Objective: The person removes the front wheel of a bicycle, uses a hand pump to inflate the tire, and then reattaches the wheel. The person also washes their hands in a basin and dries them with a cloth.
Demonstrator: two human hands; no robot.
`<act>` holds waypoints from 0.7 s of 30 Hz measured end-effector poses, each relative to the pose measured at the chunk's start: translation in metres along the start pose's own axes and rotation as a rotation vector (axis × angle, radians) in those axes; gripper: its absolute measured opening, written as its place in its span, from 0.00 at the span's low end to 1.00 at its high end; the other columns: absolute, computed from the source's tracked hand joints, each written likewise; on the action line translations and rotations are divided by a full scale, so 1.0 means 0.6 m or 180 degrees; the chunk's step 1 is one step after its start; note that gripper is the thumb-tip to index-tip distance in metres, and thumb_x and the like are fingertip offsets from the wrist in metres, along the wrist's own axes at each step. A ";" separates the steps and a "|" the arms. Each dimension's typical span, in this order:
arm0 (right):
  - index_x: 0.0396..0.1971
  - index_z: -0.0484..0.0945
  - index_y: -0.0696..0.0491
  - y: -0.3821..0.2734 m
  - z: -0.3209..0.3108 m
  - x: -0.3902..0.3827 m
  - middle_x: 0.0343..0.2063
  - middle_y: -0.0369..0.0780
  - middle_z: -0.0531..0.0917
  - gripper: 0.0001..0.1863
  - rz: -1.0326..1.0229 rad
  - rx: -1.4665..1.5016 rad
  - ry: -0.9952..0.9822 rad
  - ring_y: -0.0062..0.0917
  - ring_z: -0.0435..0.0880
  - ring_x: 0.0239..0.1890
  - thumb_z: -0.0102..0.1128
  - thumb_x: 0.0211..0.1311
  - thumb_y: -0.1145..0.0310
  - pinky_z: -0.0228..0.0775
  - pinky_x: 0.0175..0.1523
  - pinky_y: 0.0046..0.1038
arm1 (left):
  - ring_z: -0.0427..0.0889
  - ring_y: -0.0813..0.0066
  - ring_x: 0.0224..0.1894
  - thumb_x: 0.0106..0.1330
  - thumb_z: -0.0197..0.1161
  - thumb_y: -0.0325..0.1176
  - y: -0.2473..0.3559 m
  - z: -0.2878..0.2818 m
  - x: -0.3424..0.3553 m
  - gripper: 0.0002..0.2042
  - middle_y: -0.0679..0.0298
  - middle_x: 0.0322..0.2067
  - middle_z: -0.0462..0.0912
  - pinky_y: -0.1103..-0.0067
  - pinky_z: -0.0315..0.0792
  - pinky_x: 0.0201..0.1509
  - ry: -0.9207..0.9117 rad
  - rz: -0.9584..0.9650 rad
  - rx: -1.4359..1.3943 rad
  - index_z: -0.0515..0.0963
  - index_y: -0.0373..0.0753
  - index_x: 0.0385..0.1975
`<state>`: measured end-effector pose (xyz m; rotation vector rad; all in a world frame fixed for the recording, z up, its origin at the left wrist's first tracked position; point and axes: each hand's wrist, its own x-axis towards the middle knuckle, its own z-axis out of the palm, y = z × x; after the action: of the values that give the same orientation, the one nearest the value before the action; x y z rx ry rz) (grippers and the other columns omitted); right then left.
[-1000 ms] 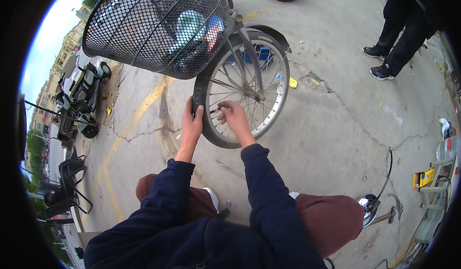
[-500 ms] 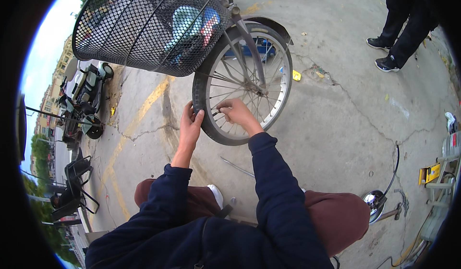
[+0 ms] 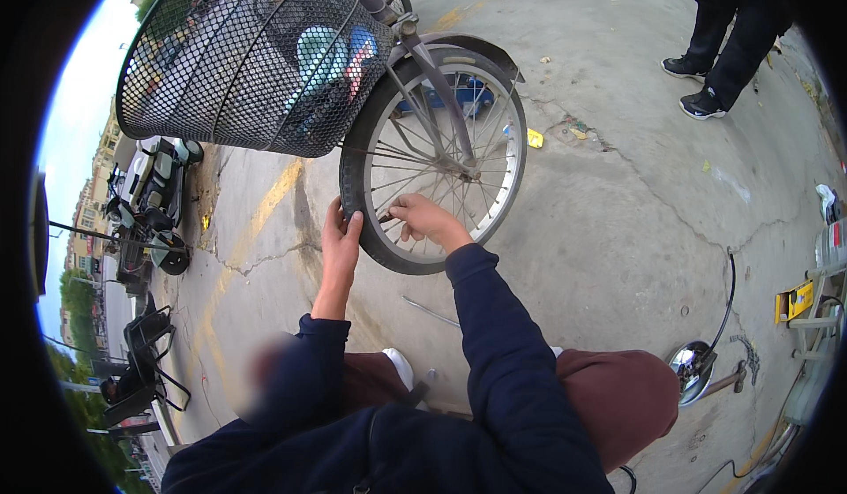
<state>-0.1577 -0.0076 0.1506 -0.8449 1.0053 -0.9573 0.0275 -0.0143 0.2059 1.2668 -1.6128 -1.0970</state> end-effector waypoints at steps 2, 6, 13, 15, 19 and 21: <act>0.41 0.76 0.58 -0.003 -0.001 0.000 0.27 0.38 0.78 0.15 -0.0099 -0.0059 -0.0088 0.19 0.74 0.16 0.49 0.72 0.61 0.53 0.15 0.21 | 0.78 0.70 0.51 0.71 0.58 0.30 0.003 0.002 0.000 0.26 0.50 0.53 0.77 0.77 0.72 0.54 0.0020 0.0036 0.0037 0.60 0.29 0.66; 0.38 0.74 0.59 -0.003 0.000 -0.001 0.34 0.39 0.80 0.18 -0.0026 -0.0233 -0.0147 0.20 0.78 0.18 0.48 0.73 0.57 0.55 0.15 0.21 | 0.78 0.71 0.50 0.71 0.58 0.30 0.014 0.006 -0.003 0.26 0.51 0.52 0.77 0.77 0.72 0.53 0.0045 -0.0008 0.0085 0.60 0.29 0.65; 0.42 0.75 0.60 0.009 -0.009 0.000 0.38 0.40 0.81 0.17 -0.0421 -0.0137 -0.0267 0.20 0.81 0.19 0.50 0.72 0.59 0.58 0.16 0.21 | 0.78 0.72 0.49 0.71 0.57 0.28 0.021 0.009 -0.005 0.25 0.53 0.51 0.78 0.77 0.72 0.52 0.0057 0.0000 0.0051 0.60 0.29 0.65; 0.45 0.75 0.60 0.008 -0.010 0.003 0.38 0.40 0.81 0.17 -0.0176 -0.0325 -0.0276 0.20 0.81 0.19 0.50 0.72 0.60 0.58 0.16 0.20 | 0.78 0.72 0.48 0.71 0.57 0.28 0.020 0.010 -0.005 0.25 0.53 0.51 0.78 0.77 0.72 0.52 0.0066 0.0099 0.0146 0.61 0.29 0.65; 0.46 0.75 0.60 0.006 -0.003 0.001 0.38 0.40 0.80 0.18 -0.0447 -0.0288 0.0092 0.19 0.80 0.19 0.50 0.72 0.59 0.58 0.16 0.21 | 0.79 0.72 0.48 0.70 0.58 0.29 0.021 0.008 -0.002 0.25 0.53 0.50 0.78 0.77 0.72 0.51 0.0083 -0.0049 0.0318 0.62 0.30 0.64; 0.46 0.75 0.60 0.005 -0.003 -0.003 0.37 0.40 0.80 0.18 -0.0632 -0.0111 -0.0043 0.19 0.81 0.19 0.49 0.73 0.58 0.58 0.16 0.21 | 0.79 0.71 0.48 0.70 0.58 0.29 0.023 0.008 -0.003 0.24 0.53 0.50 0.79 0.76 0.73 0.51 0.0070 0.0054 0.0318 0.62 0.30 0.64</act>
<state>-0.1588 -0.0048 0.1478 -0.9926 0.9412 -1.1030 0.0195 -0.0098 0.2172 1.3227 -1.6767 -0.9996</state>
